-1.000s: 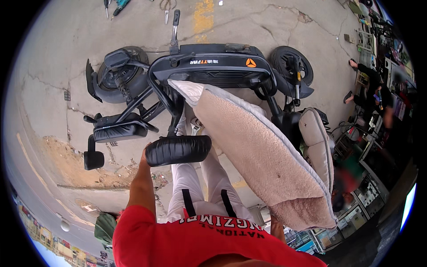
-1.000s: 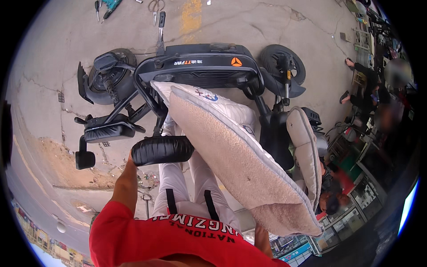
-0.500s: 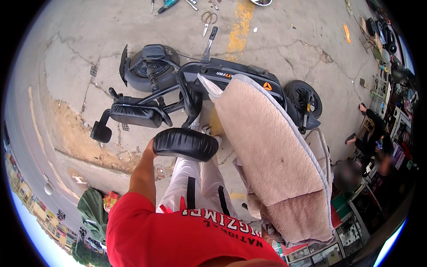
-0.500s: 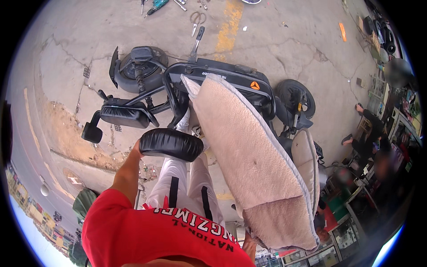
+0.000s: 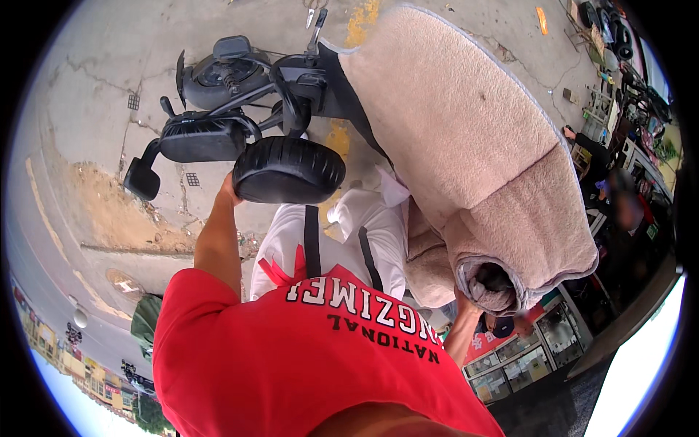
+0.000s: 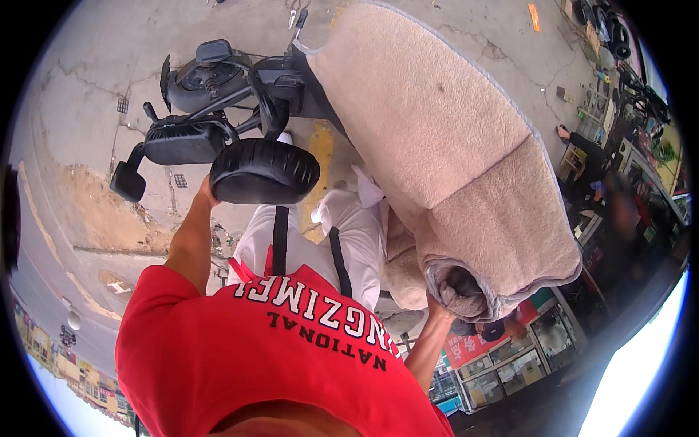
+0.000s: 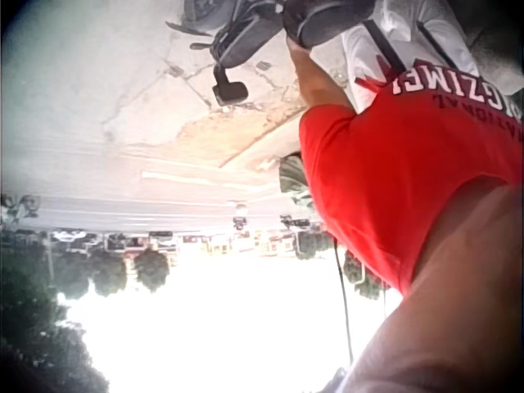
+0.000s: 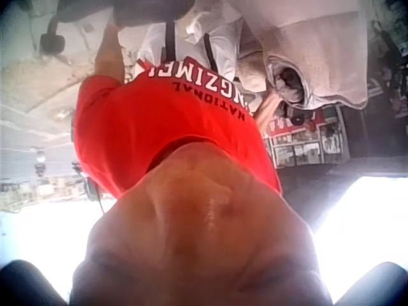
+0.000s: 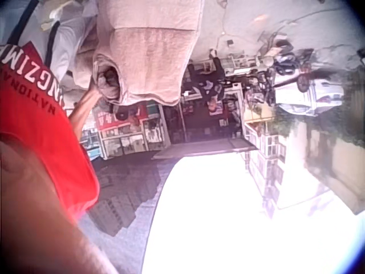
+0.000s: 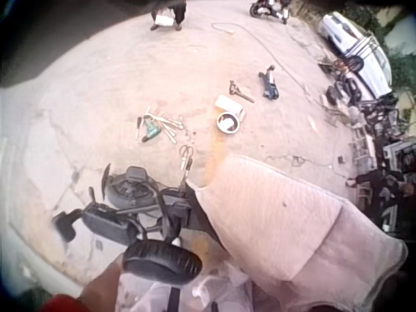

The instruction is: The person uses a screwdriver to loosen and remove screws from the scooter seat, then removes the seat and a beige cover. They then use a T-handle wrench to loosen bolts on the rear wheel area.

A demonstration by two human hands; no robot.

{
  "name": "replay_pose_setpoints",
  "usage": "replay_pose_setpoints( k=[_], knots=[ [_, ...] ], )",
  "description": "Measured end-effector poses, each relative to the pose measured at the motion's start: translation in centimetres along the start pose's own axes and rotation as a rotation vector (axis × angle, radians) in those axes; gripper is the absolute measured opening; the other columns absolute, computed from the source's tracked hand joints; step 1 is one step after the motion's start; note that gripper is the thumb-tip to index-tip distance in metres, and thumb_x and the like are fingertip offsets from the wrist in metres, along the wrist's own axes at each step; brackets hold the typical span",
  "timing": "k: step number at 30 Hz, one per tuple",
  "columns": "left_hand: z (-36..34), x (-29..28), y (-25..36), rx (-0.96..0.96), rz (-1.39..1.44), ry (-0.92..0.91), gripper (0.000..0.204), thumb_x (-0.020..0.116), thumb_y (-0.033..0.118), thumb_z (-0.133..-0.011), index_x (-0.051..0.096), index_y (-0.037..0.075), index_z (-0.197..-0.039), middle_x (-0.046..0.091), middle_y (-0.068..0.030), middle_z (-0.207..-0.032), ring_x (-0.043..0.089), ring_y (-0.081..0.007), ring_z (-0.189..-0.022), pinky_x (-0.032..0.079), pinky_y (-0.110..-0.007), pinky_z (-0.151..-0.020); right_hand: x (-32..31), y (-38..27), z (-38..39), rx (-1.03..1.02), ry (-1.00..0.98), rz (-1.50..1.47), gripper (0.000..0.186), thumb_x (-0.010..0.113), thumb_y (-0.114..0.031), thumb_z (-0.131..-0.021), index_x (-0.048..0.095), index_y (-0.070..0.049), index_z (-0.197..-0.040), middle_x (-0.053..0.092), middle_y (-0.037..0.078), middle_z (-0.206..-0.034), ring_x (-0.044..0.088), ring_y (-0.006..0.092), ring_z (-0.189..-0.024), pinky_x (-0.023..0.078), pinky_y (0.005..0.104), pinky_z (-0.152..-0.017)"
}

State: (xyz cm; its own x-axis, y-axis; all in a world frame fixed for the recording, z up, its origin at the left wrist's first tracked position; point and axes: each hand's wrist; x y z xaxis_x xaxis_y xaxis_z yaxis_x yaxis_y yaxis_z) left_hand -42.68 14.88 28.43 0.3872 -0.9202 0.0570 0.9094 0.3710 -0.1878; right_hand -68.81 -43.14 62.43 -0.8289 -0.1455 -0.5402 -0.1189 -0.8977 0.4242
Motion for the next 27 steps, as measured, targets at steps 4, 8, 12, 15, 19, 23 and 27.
replay_pose_setpoints(
  k=[4, 8, 12, 15, 19, 23, 27],
  knots=[
    [-0.1, 0.4, -0.4, 0.004, -0.053, 0.053, 0.035, 0.054, 0.038, -0.083, 0.063, 0.007, -0.097, 0.066, -0.008, -0.094, 0.064, -0.0215, -0.086, 0.053, -0.038, -0.078, -3.3, -1.5, -0.4, 0.157, -0.115, -0.182, 0.06, 0.049, -0.038, -0.082, 0.041, -0.003, -0.13, 0.042, 0.017, -0.133, 0.038, 0.034, -0.124, 0.024, 0.0463, -0.107],
    [1.0, 1.5, -0.2, 0.022, -0.116, 0.077, 0.036, 0.053, 0.039, -0.083, 0.062, 0.007, -0.097, 0.066, -0.0075, -0.093, 0.065, -0.0219, -0.083, 0.053, -0.039, -0.076, -5.9, -2.9, -0.7, 0.147, -0.129, -0.113, 0.055, 0.036, -0.036, -0.089, 0.038, -0.001, -0.131, 0.04, 0.014, -0.136, 0.034, 0.0285, -0.128, 0.022, 0.0432, -0.109],
    [-0.7, -1.8, -0.3, -0.007, -0.077, 0.005, 0.037, 0.052, 0.039, -0.082, 0.062, 0.007, -0.099, 0.065, -0.0081, -0.096, 0.064, -0.0235, -0.085, 0.052, -0.042, -0.077, -3.5, -1.5, -1.5, -0.065, 0.101, 0.901, 0.053, 0.031, -0.034, -0.092, 0.036, 0.0, -0.132, 0.041, 0.013, -0.136, 0.035, 0.0271, -0.128, 0.022, 0.0422, -0.109],
    [2.1, 2.4, -0.6, -0.008, -0.119, 0.037, 0.036, 0.048, 0.038, -0.083, 0.063, 0.01, -0.1, 0.065, -0.0071, -0.097, 0.064, -0.0229, -0.087, 0.053, -0.042, -0.075, -1.6, -0.9, -0.2, -0.12, 0.219, 1.241, 0.046, 0.042, -0.035, -0.086, 0.045, -0.005, -0.119, 0.048, 0.013, -0.116, 0.043, 0.0281, -0.105, 0.03, 0.0412, -0.09],
    [1.1, 1.2, -0.6, -0.025, -0.138, 0.126, 0.037, 0.048, 0.04, -0.083, 0.062, 0.011, -0.102, 0.065, -0.0066, -0.098, 0.064, -0.0225, -0.089, 0.053, -0.041, -0.077, -3.2, -1.8, -0.3, 0.012, -0.028, 0.394, 0.056, 0.037, -0.036, -0.09, 0.035, 0.0, -0.132, 0.044, 0.014, -0.133, 0.038, 0.0287, -0.126, 0.023, 0.0439, -0.108],
    [1.4, 1.5, -0.2, 0.013, -0.093, 0.077, 0.04, 0.049, 0.039, -0.083, 0.061, 0.007, -0.104, 0.064, -0.0095, -0.101, 0.063, -0.0254, -0.092, 0.05, -0.043, -0.083, -1.4, -1.4, -0.1, -0.049, 0.133, 0.427, 0.051, 0.04, -0.032, -0.089, 0.041, 0.0, -0.128, 0.047, 0.013, -0.13, 0.04, 0.0271, -0.124, 0.025, 0.0437, -0.107],
    [1.1, 1.2, -0.4, -0.055, -0.083, 0.075, 0.041, 0.047, 0.04, -0.083, 0.062, 0.008, -0.104, 0.065, -0.009, -0.1, 0.063, -0.0264, -0.092, 0.05, -0.044, -0.084, -1.9, -0.9, -0.1, -0.244, 0.227, 1.223, 0.042, 0.044, -0.028, -0.088, 0.048, -0.003, -0.122, 0.05, 0.013, -0.126, 0.042, 0.0277, -0.122, 0.027, 0.0432, -0.106]
  ],
)
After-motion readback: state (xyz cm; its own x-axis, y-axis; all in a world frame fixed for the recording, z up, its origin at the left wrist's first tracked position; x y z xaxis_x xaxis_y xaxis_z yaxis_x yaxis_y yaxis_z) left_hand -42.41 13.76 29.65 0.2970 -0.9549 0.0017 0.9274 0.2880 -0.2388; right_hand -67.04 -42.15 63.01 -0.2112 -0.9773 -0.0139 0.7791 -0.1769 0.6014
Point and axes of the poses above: each hand's wrist, its own z-axis away from the middle knuckle, its own x-axis out of the palm, y = z × x
